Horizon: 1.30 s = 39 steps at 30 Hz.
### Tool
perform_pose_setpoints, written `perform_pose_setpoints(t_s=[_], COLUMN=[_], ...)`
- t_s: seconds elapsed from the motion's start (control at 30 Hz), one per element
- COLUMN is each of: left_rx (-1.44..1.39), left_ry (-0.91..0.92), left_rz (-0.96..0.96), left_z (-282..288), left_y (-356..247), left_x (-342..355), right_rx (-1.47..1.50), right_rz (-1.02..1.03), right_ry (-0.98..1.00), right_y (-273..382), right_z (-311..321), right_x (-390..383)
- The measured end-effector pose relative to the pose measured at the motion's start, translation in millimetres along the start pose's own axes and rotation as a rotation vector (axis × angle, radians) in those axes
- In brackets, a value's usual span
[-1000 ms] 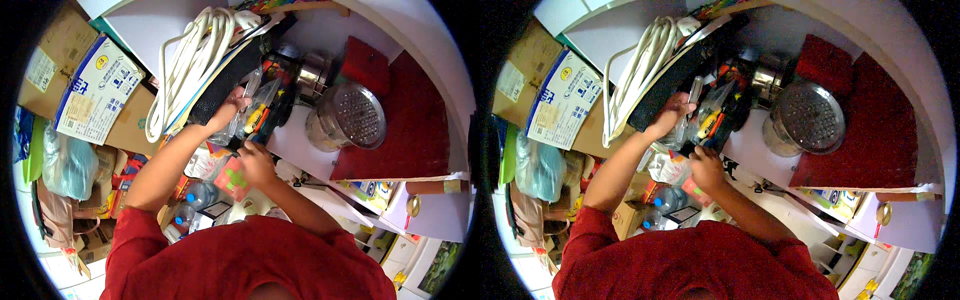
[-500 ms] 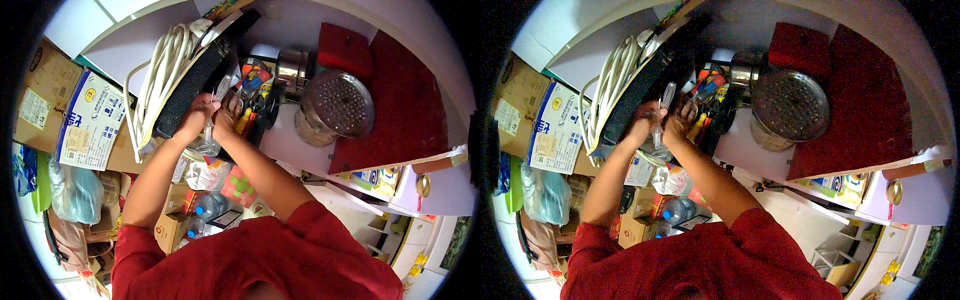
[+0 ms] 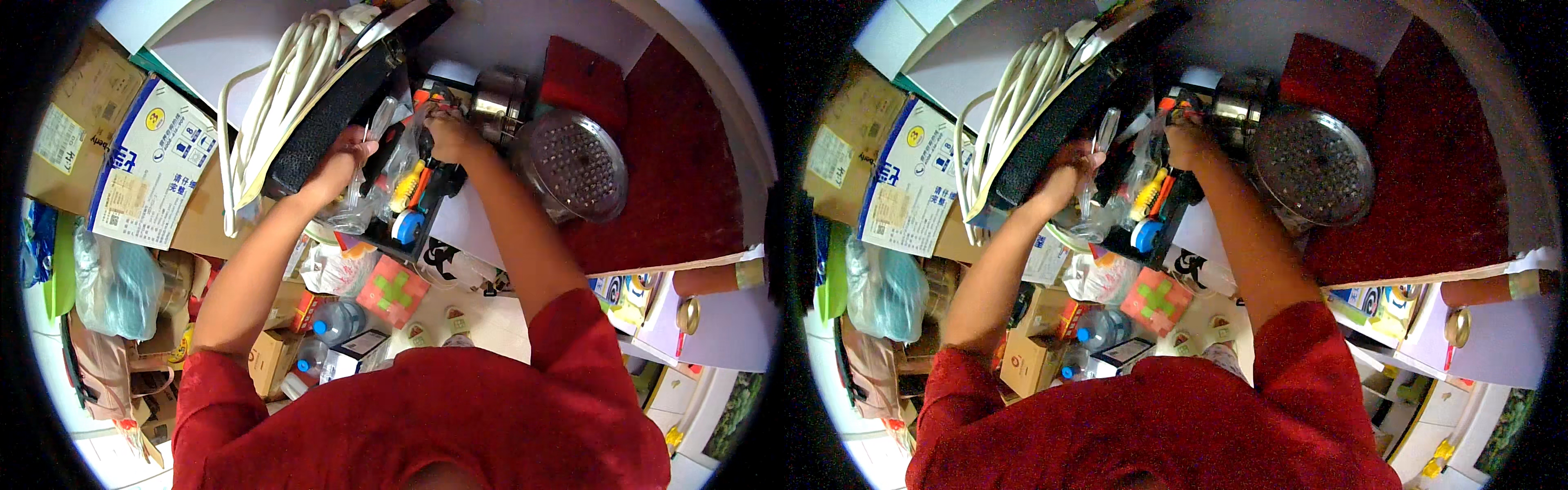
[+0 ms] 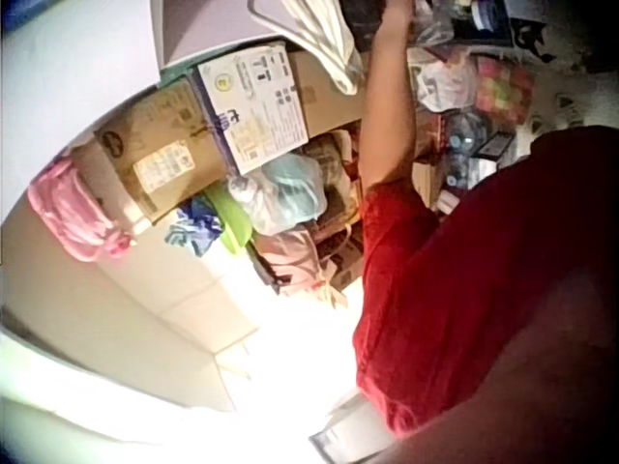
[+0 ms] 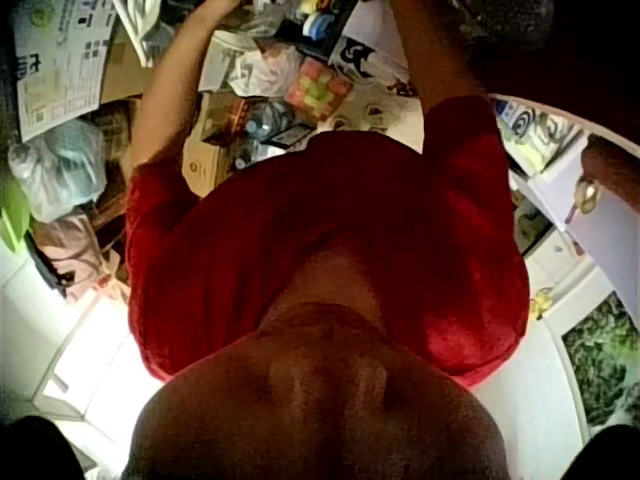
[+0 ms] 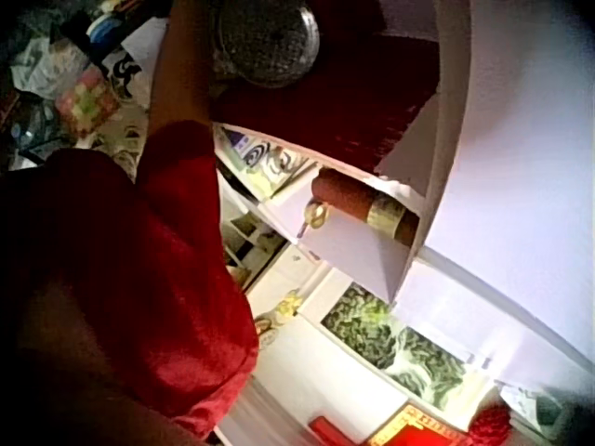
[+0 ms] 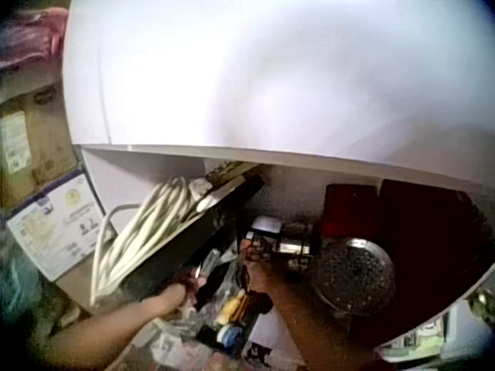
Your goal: The person unscrews and wipes a small pink fan at a desk, then walks to a storage area and looks through a tool case containing pliers and a flashlight.
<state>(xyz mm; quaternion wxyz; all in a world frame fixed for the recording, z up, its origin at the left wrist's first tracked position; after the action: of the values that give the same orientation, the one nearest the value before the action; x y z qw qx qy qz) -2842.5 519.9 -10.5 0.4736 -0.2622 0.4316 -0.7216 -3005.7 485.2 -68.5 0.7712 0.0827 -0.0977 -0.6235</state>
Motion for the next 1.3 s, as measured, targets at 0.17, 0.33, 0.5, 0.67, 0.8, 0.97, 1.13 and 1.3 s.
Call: perform_pose_setpoints(t_s=[0.17, 0.33, 0.5, 0.67, 0.8, 0.97, 1.13, 1.3], left_rx=[-0.055, -0.014, 0.004, -0.009, -0.033, -0.016, 0.043, -0.013], left_ry=[-0.079, -0.035, -0.021, 0.052, 0.004, 0.068, -0.023, 0.097], left_rz=[-0.088, -0.072, -0.139, -0.112, -0.027, -0.012, -0.073, -0.061], left_z=[3.0, 2.5, -1.3, -3.4, -5.7, -2.2, -3.4, -9.0], left_y=[-7.9, -3.8, -8.8, -3.0, -5.9, 6.3, -5.1, 8.9], left_x=[-1.4, -0.2, -0.5, 0.2, -2.0, 2.2, 1.1, 9.9], right_rx=[-0.095, -0.121, -0.145, -0.021, -0.034, 0.121, 0.459, 0.431], right_rz=[0.056, -0.018, 0.022, 0.02, -0.014, -0.255, -0.377, -0.337], right_ry=[-0.105, 0.308, 0.097, 0.169, -0.065, -0.371, -0.833, -0.973], right_y=[-7.1, 3.4, 15.5, 20.8, 6.0, -14.3, -54.0, -50.9], right_z=[2.5, -16.6, -13.3, -4.8, 10.4, 59.8, 118.9, 136.0], right_x=[12.1, 11.5, -4.3, -9.7, -4.1, 4.6, -24.8, -41.7])
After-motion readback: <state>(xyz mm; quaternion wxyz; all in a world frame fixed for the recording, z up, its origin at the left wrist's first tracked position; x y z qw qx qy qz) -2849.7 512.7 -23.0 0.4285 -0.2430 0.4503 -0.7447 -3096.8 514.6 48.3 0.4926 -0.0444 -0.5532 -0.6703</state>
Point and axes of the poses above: each hand's wrist, its own x-axis towards the middle knuckle, its own z-axis out of the back of the hand, y = z × x, the point moved 9 cm from there along x, towards the middle knuckle, and after that the axes turned 6 degrees about x, right-handed, at the moved point
